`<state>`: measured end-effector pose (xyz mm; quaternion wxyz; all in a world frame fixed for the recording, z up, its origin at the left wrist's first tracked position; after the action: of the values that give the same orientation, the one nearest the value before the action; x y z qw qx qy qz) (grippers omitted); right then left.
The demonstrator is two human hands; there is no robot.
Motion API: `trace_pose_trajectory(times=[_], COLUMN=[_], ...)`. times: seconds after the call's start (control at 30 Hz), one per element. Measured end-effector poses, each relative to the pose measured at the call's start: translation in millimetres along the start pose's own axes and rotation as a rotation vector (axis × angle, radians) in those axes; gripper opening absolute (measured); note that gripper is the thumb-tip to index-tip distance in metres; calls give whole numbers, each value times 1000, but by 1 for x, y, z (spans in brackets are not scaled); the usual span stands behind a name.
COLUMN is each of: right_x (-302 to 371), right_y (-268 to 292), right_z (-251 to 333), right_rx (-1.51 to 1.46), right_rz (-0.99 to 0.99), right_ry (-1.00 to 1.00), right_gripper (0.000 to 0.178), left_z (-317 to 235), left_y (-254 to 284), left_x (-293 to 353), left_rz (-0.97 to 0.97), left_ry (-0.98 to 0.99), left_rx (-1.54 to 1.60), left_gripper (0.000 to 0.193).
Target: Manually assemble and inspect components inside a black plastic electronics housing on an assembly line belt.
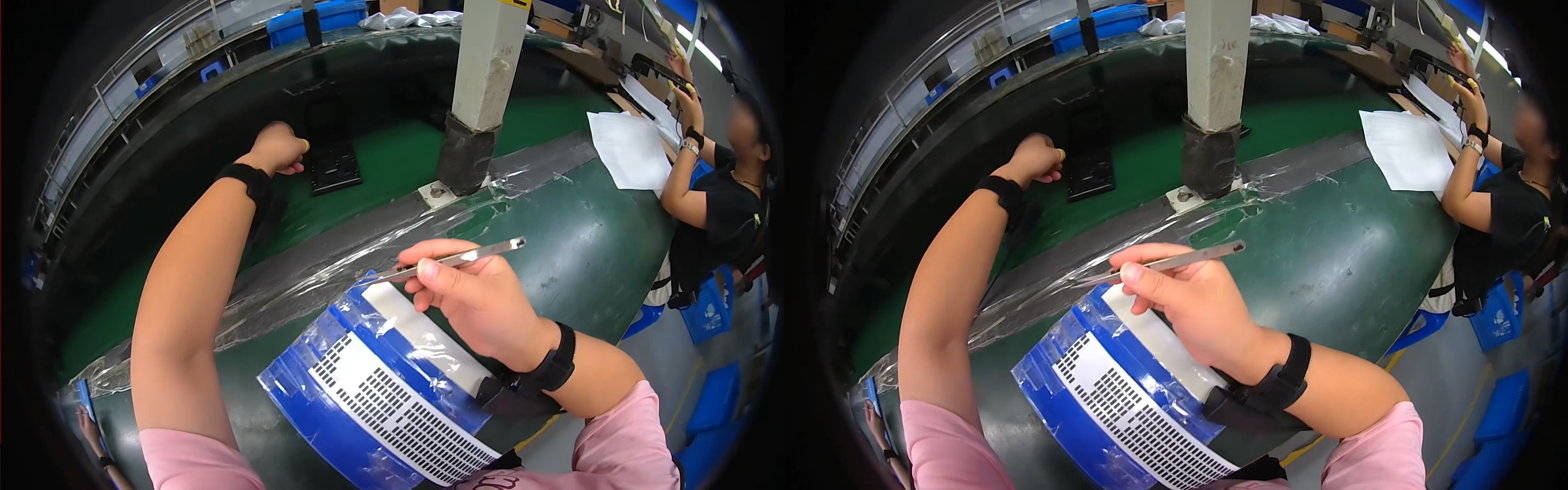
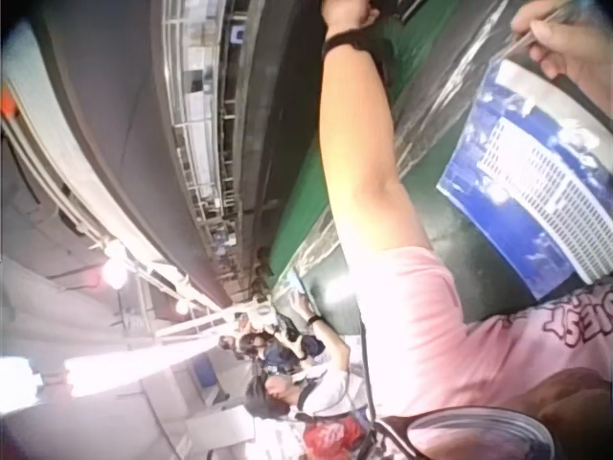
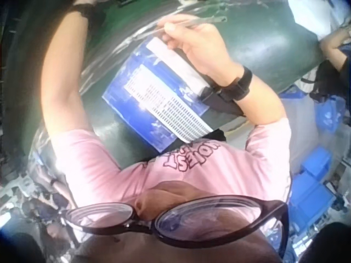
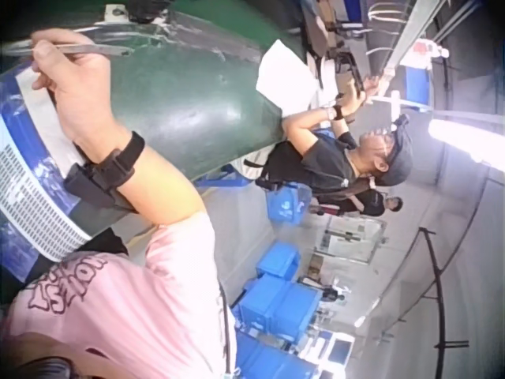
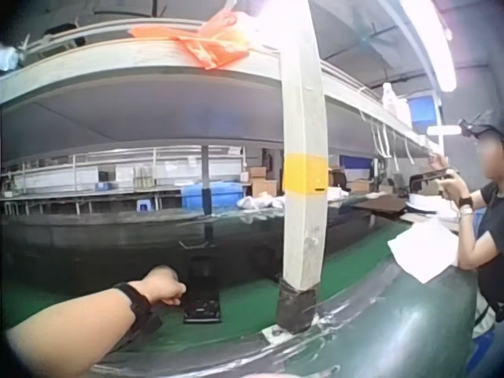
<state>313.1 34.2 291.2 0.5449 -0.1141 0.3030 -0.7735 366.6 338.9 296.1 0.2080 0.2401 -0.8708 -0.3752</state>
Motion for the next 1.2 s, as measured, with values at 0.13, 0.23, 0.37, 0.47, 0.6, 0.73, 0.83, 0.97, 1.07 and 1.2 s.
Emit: trace_pose_trajectory(times=[0.13, 0.23, 0.37, 0.47, 0.6, 0.73, 0.83, 0.97, 1.07, 1.2], right_x=[-2, -5, -1, 6, 18, 23, 21, 17, 16, 17], right_y=[2, 2, -10, -10, -11, -26, -35, -42, -45, -44], right_z=[-2, -10, 3, 24, 46, 55, 35, 8, 2, 2], right_rx=[32, -26, -59, -9, 30, 64, 119, 163, 147, 200], right_rz=[-27, -22, 65, 12, -43, -5, 38, 24, 51, 58], right_ry=[-23, -42, 5, 110, 206, 285, 192, 103, 91, 124], right_gripper=[20, 21, 22, 23, 18, 13, 14, 16, 17, 18], left_z=[20, 33, 28, -3, -15, -26, -26, -23, -23, -21], left_y=[-13, -22, -8, 2, -16, -58, -74, -84, -85, -90], left_x=[9, 10, 34, 71, 175, 240, 266, 278, 281, 281], left_rz=[90, 126, 192, 25, -21, 286, 347, 404, 424, 458], left_ry=[157, 174, 126, -142, -195, -180, -196, -242, -230, -228], left_rx=[-22, -20, 402, 837, 1099, 1260, 1362, 1475, 1517, 1549], left_gripper=[35, 22, 19, 9, 49, 39, 48, 52, 53, 53])
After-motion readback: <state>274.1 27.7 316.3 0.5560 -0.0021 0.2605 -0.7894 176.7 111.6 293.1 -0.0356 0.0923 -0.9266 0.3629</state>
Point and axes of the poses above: each hand's wrist, its own x-axis away from the middle knuckle, its own y-axis out of the back of the hand, z = x × y, the point moved 10 cm from there along -x, towards the middle knuckle, and after that the axes turned 9 degrees about z, right-handed, at the moved point
